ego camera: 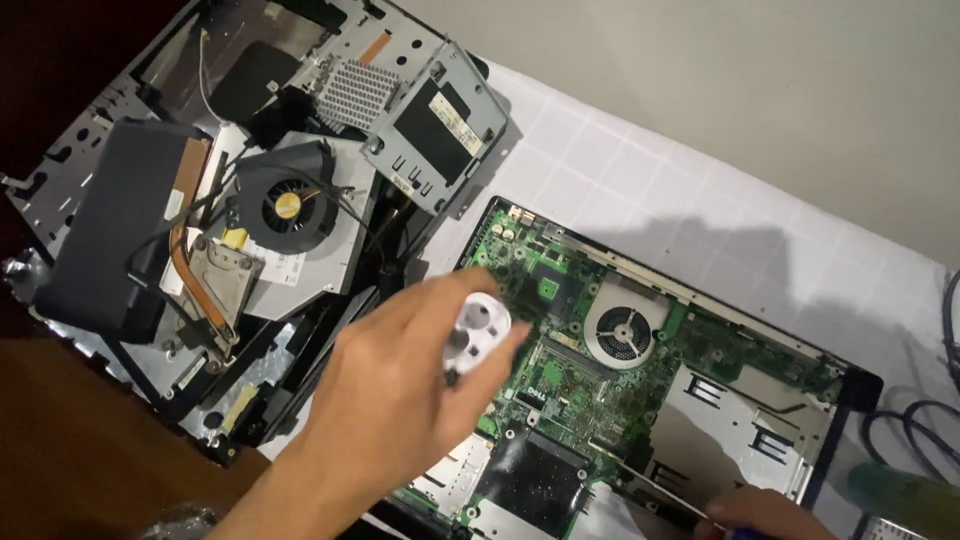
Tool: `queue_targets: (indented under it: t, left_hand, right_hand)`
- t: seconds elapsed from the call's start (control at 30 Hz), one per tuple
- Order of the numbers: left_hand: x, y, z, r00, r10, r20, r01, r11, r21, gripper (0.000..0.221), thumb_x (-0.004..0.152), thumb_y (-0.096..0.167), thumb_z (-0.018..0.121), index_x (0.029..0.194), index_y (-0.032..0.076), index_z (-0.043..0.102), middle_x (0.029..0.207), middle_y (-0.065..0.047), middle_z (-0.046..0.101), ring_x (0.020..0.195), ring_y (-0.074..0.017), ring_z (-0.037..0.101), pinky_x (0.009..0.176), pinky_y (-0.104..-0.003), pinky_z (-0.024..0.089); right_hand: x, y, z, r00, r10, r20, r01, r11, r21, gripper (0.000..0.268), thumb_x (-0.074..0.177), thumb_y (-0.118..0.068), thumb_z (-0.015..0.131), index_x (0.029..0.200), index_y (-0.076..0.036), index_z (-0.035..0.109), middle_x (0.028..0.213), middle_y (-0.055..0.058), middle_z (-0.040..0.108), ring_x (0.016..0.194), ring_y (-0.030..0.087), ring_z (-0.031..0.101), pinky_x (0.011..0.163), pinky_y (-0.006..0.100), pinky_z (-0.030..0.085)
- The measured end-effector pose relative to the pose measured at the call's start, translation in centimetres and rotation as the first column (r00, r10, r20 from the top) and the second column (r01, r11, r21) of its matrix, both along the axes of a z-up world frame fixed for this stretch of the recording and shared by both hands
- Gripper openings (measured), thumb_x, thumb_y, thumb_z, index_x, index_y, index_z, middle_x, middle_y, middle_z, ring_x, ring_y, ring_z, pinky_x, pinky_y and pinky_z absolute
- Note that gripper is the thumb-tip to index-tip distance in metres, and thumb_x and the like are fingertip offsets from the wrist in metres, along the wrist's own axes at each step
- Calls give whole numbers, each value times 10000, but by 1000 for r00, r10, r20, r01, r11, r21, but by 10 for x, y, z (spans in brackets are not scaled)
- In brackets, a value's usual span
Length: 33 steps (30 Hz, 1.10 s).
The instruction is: Reassembling internal computer components by connecting ribbon cables and small electronic parts to the motherboard.
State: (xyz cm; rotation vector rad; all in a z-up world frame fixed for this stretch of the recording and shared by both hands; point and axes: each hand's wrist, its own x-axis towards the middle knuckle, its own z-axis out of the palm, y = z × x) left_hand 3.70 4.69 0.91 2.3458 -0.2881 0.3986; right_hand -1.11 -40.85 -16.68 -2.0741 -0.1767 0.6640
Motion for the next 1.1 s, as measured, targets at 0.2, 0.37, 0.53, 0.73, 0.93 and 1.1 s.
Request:
queue_targets:
  t: [0.2,0.37,0.53,0.73,0.93,1.1]
  left_hand:
    - [3,21,20,896,-224,-384,234,972,-23,427,833,231,801,1228,141,665,1034,-95,772,749,-121,753,632,-187,696]
    - [11,41,33,767,-518,-380,510,850,-130,343,815,5,750,1143,88,691,1147,-103,774,1026,-206,783,930,-267,687]
    - [28,42,39,740,-492,-458,497,859,-121,229,869,141,772,1082,164,691,907,-6,818,696,-73,795,496,-111,670]
    - [35,28,36,661,-425,-618,435,889,-145,153,863,204,802,992,173,726,812,39,809,613,-44,736,419,-95,542]
    - [44,20,53,697,-435,-571,482,873,-76,233,843,62,780,1060,118,718,944,-56,822,706,-96,799,435,-98,668]
    - [57,18,81,445,-167,-880,410,911,34,190,873,296,815,1048,251,755,891,62,797,778,-70,657,578,-189,545]
  right_hand:
    - [21,-11,-3,968,245,53,-250,937,243,539,781,-285,848,1286,-109,777,1171,105,918,1088,218,904,1030,374,585]
    - [26,-17,-2,946,313,88,-324,922,213,578,806,-341,831,1329,-115,730,1217,90,897,1155,208,861,1061,379,540]
    - [34,-20,-17,935,349,63,-350,878,328,512,909,-363,720,1325,-64,725,1228,129,882,1158,248,844,1029,382,555]
    - [37,-20,-29,899,421,117,-433,823,368,516,928,-417,738,1327,-92,707,1184,112,896,1093,256,869,956,396,607]
    - [39,-41,-48,896,444,-25,-422,867,266,646,823,-478,856,1370,-181,683,1220,82,911,1135,239,886,1021,442,566]
    - [31,-32,-18,940,339,49,-342,918,204,529,837,-320,786,1322,-113,746,1223,83,907,1168,207,857,1071,375,540]
